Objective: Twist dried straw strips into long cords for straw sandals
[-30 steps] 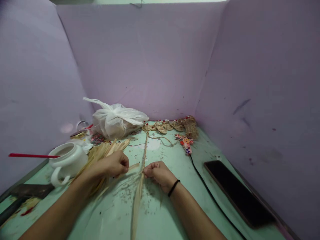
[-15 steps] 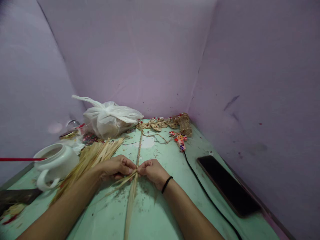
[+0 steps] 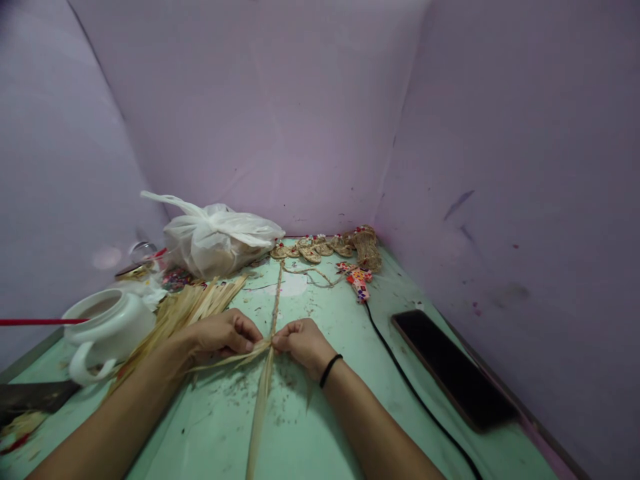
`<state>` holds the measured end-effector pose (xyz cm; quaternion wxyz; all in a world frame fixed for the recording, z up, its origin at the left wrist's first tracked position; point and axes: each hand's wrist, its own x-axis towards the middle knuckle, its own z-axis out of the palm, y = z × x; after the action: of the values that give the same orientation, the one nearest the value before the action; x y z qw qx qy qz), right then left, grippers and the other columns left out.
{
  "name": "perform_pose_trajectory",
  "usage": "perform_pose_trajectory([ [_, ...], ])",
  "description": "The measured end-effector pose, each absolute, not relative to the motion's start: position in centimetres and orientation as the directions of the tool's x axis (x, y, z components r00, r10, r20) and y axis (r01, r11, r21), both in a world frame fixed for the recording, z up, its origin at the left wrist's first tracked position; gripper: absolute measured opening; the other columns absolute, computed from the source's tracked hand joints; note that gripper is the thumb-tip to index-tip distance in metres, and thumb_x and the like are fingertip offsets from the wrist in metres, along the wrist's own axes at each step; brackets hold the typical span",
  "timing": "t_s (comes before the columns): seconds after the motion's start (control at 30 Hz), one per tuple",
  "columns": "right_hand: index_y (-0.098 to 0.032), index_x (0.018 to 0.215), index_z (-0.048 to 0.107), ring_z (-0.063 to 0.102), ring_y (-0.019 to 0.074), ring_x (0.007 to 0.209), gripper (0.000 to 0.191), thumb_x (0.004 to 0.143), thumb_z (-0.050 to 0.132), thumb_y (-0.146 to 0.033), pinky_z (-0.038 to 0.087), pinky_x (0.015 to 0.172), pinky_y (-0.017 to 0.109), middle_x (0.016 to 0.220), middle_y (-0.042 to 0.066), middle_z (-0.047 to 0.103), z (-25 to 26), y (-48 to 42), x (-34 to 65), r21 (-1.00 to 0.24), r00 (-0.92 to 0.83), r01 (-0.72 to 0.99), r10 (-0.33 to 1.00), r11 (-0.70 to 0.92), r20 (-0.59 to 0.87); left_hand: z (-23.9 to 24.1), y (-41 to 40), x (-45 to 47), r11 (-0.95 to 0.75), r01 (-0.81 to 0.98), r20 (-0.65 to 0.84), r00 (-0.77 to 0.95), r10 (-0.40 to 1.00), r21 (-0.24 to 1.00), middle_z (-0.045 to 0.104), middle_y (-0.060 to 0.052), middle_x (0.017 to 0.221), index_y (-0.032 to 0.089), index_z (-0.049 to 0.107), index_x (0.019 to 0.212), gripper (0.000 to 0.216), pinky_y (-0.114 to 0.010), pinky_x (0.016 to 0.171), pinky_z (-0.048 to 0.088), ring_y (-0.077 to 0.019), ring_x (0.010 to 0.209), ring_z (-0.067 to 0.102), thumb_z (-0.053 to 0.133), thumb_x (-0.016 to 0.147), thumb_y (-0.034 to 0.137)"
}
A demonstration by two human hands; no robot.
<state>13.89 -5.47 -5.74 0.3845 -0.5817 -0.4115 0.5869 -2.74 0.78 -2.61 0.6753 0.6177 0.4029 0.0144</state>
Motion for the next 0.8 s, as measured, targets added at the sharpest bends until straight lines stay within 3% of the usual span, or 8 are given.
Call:
perform_pose_trajectory([
  [0.33,-0.012,0.052,0.054,0.022,0.0021,0.03,0.009,0.06,0.055,-0.015,0.01,0.034,0.021,0.038,-0.004,0.044,-5.7,-5.5,13.9,-0.93,-0.036,0.027,0.929,-0.368,-0.368,-2.7,0.9,-3.2,0.169,0.508,-0.514,0.682,0.521,0.845,0.046,0.004,0.041,0.009,0.067,0.072,0.025,-0.018,0.033,0.013,-0.0023,0.032,0.027,0.064,0.051,0.023],
  [0.47,-0.013,0.05,0.05,0.022,0.0022,0.031,0.011,0.061,0.053,-0.013,0.01,0.035,0.021,0.037,-0.005,0.041,-5.7,-5.3,13.9,-0.928,-0.016,0.048,0.928,-0.371,-0.372,-2.9,1.0,-3.0,0.195,0.502,-0.523,0.677,0.518,0.843,0.046,0.003,0.041,0.009,0.063,0.064,0.029,-0.018,0.031,0.01,-0.0025,0.03,0.027,0.063,0.059,0.037],
  [0.57,-0.013,0.051,0.049,0.022,0.0023,0.031,0.011,0.061,0.052,-0.012,0.011,0.035,0.021,0.036,-0.007,0.038,-5.7,-5.2,13.9,-0.925,-0.004,0.058,0.927,-0.374,-0.375,-3.1,1.1,-2.7,0.299,0.46,-0.546,0.638,0.543,0.836,0.056,-0.002,0.051,0.009,0.062,0.071,0.041,-0.018,0.029,0.01,-0.0032,0.028,0.03,0.057,0.063,0.049],
  [0.63,-0.013,0.051,0.05,0.022,0.0021,0.032,0.012,0.062,0.052,-0.01,0.011,0.036,0.02,0.037,-0.006,0.039,-5.5,-5.3,13.8,-0.927,-0.002,0.057,0.928,-0.371,-0.372,-3.2,1.0,-2.4,0.335,0.441,-0.553,0.624,0.551,0.832,0.058,-0.003,0.052,0.009,0.061,0.069,0.038,-0.018,0.028,0.011,-0.0034,0.028,0.031,0.059,0.06,0.046],
  [0.8,-0.012,0.05,0.051,0.022,0.0016,0.032,0.012,0.061,0.052,-0.008,0.013,0.037,0.02,0.035,-0.007,0.038,-5.2,-5.6,13.6,-0.926,0.018,0.069,0.928,-0.371,-0.371,-3.3,0.4,-1.7,0.282,0.501,-0.566,0.613,0.551,0.818,0.044,0.002,0.032,0.01,0.057,0.056,0.022,-0.018,0.028,0.013,-0.0041,0.025,0.028,0.061,0.056,0.031],
])
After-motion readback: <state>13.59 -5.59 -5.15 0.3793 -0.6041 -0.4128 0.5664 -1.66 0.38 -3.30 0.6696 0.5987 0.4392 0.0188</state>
